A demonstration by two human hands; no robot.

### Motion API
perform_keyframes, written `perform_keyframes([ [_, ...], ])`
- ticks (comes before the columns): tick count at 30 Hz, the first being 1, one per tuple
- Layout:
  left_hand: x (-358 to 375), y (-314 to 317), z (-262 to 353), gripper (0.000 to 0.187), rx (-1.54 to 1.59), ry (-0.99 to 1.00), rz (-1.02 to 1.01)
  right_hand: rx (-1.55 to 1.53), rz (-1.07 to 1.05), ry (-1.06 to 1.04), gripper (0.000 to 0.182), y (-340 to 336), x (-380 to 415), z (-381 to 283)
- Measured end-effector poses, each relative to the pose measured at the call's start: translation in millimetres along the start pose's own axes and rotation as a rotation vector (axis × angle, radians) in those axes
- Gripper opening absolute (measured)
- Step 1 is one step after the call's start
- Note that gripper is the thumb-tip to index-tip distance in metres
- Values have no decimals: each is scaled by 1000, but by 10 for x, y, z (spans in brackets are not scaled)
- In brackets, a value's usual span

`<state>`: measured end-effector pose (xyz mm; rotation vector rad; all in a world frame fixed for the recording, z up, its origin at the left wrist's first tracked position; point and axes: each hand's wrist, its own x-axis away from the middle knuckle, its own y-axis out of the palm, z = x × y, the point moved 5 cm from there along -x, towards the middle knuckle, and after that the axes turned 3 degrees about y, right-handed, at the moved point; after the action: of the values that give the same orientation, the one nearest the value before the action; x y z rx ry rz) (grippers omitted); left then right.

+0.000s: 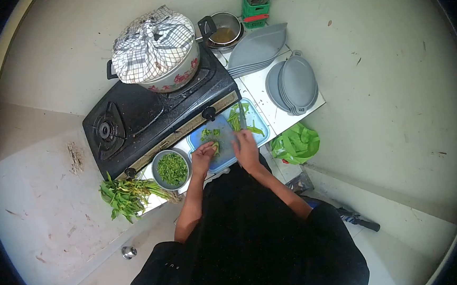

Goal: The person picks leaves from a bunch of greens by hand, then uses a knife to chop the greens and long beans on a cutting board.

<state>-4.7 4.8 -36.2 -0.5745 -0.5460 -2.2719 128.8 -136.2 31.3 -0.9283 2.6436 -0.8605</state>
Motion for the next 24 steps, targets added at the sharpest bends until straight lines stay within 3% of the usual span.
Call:
perform_keyframes([
  [1,42,17,131,23,-231,110,32,185,181,0,39,-106,14,21],
  [2,81,46,248,21,-463,219,64,187,176,-4,39,-119,2,50],
  [3,70,52,206,21,-459,218,66,257,168,74,44,-128,-6,151],
  [5,139,157,289,17,-807,644,65,371,175,127,56,-106,8,308],
  [6,155,162,286,17,-805,642,68,372,171,125,56,-86,3,313],
  [8,221,228,295,20,-1071,757,81,396,2,329,48,2,2,442],
  [11,317,256,260,27,-1162,878,135,381,0,351,41,32,1,437],
  [12,346,269,257,27,-1160,870,140,384,-8,350,41,53,20,467],
  [14,393,274,257,35,-1137,848,163,368,139,125,31,26,54,412],
  [24,147,106,120,39,-1050,859,182,124,104,120,34,-178,418,324],
])
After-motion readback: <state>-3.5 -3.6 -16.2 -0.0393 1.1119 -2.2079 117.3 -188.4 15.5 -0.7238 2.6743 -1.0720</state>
